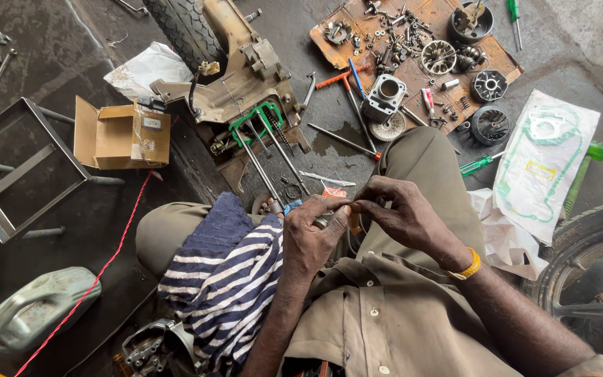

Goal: The person uses orange-handled scissors to scrape and clean the inside of a metal engine piston held over a striped cloth. After cleaning, the person wipes the piston with a brown cloth and places it into a green metal stand.

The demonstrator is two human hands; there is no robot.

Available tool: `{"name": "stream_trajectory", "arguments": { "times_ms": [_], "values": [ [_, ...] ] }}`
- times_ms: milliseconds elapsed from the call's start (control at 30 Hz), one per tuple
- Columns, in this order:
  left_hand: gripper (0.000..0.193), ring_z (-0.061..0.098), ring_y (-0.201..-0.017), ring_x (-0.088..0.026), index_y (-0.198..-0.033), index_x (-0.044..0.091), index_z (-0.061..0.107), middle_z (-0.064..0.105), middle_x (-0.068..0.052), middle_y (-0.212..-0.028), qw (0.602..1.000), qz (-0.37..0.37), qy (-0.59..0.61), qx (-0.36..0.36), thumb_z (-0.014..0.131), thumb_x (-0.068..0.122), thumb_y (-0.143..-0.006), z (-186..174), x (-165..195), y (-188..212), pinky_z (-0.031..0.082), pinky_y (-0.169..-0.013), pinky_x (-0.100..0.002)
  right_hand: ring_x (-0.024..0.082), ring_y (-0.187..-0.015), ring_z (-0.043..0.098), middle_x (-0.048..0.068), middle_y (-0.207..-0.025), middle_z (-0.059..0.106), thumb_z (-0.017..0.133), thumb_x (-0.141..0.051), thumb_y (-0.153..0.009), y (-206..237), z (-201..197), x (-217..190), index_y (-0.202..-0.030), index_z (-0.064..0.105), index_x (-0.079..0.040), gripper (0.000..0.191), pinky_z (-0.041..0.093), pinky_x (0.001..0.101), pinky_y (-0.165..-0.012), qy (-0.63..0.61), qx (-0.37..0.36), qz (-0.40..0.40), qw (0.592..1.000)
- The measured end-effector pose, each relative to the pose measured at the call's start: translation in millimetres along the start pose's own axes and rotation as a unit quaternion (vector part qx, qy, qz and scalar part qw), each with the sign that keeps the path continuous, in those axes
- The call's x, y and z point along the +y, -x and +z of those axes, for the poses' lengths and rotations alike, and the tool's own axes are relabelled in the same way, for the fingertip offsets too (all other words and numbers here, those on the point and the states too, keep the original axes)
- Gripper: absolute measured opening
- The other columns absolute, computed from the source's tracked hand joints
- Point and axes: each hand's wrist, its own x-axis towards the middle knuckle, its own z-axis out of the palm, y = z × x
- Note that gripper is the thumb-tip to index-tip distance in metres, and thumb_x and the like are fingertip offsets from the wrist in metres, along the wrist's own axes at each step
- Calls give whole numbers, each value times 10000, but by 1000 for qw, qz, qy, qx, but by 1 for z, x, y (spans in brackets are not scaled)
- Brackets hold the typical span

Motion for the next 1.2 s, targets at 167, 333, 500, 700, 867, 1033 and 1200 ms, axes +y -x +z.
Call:
{"name": "stream_trajectory", "arguments": {
  "times_ms": [167, 333, 500, 700, 867, 1033, 1200],
  "values": [
    [163, 759, -821, -173, -1002, 75, 779, 762, -79, -927, 999, -33, -10, -4, 758, 198, -897, -2, 6, 1, 600, -684, -296, 141, -751, 633, 47, -838, 655, 729, -84, -861, 6, -2, -2, -983, 726, -48, 128, 503, 302, -620, -28, -4, -64, 998],
    [154, 745, -829, -178, -975, 47, 772, 755, -76, -918, 1000, 9, -3, 1, 770, 180, -899, 6, -13, 6, 578, -729, -300, 198, -818, 615, 27, -841, 645, 780, -69, -787, 6, 6, -1, -919, 681, -78, 165, 459, 341, -778, 53, 37, -181, 981],
    [215, 613, -685, -111, -1004, 40, 797, 742, -34, -818, 970, -185, 157, 17, 784, 241, -928, 18, -36, 6, 484, -639, -275, 243, -816, 581, 38, -840, 607, 803, -79, -737, 9, 16, -4, -897, 659, -89, 215, 420, 395, -863, 151, 85, -275, 946],
    [246, 675, -697, -104, -1016, 60, 779, 753, -39, -836, 982, -169, 60, 66, 752, 291, -936, 14, -35, 7, 554, -636, -288, 201, -878, 631, 54, -923, 648, 774, 16, -805, 24, 8, -4, -955, 677, -45, 189, 505, 332, -827, -62, 113, -195, 972],
    [277, 776, -779, -141, -1015, 82, 770, 778, -27, -901, 967, -240, -55, -57, 709, 330, -907, 11, -22, 5, 613, -715, -283, 189, -976, 641, 102, -1017, 659, 714, 52, -869, 34, -16, 1, -946, 672, -20, 113, 521, 314, -851, -210, 109, -123, 964],
    [393, 703, -1012, -72, -1226, 100, 769, 774, -36, -1134, 966, -118, 224, -54, 670, 401, -993, 6, -17, 3, 575, -871, -239, 195, -995, 656, 93, -1023, 694, 742, -11, -879, 24, -38, 11, -951, 669, -20, 103, 524, 314, -864, -180, 27, -192, 964],
    [499, 571, -780, -12, -1273, 89, 718, 750, 1, -1060, 968, -69, 191, -145, 792, 385, -878, 12, -13, 9, 514, -707, -206, 177, -992, 658, 77, -1025, 697, 732, -53, -910, 17, -40, 17, -953, 686, -22, 71, 526, 301, -878, -145, -3, -179, 973]
  ]
}}
